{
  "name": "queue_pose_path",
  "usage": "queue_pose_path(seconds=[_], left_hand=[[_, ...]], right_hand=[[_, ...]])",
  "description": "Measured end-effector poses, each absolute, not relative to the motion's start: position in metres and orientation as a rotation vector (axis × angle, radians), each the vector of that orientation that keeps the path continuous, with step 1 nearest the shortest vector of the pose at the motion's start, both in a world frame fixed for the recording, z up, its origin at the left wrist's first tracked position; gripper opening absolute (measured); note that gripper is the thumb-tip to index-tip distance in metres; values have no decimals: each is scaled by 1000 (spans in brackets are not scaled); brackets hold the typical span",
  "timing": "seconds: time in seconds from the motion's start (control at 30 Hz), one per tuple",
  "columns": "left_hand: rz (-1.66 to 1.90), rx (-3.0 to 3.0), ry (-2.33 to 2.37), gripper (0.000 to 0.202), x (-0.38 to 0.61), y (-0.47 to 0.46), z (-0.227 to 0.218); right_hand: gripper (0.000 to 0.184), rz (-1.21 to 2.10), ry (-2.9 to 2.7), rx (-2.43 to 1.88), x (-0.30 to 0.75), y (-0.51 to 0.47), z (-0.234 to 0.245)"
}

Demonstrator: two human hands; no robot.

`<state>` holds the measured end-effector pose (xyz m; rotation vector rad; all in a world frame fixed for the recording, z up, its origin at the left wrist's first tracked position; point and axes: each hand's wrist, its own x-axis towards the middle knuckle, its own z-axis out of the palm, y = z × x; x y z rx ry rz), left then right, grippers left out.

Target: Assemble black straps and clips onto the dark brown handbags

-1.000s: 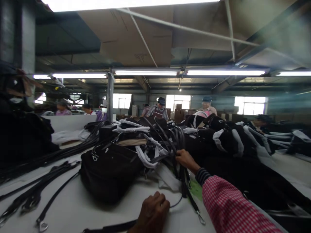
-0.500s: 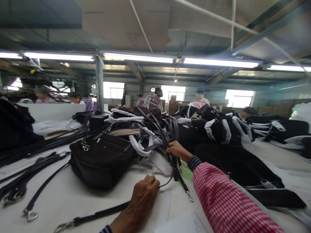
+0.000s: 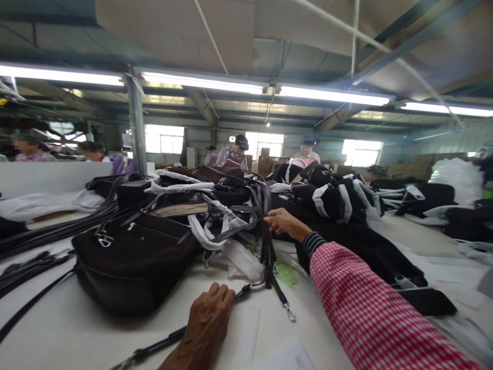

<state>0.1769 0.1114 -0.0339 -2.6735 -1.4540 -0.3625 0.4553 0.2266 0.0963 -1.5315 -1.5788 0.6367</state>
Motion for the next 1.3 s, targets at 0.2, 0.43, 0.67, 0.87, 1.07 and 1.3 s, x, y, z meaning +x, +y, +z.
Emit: queue_pose_path(seconds=[0.2,0.43,0.67,0.87,1.07,1.3], left_hand=[[-382,-2729,-1446,33,177,111,-36],[-402,-2707,-1425,32,178,114,-40],[-480,-2717,-1409,29,177,112,-37],[-409,-2792,-1463,29,177,106,-26],[-514,-2777,-1451,25,172,107,-28],[-765,-2809,-1360,27,167,110,-33]], right_hand=[[25,30,-1770,-1672,410,198,67],[28,-138,-1997,-1842,363,212,15],[29,-105,-1820,-1859,356,231,11],[12,232,-1845,-1620,365,212,26],[12,793,-1885,-1383,351,161,29],[9,1024,-1880,-1213,341,122,34]])
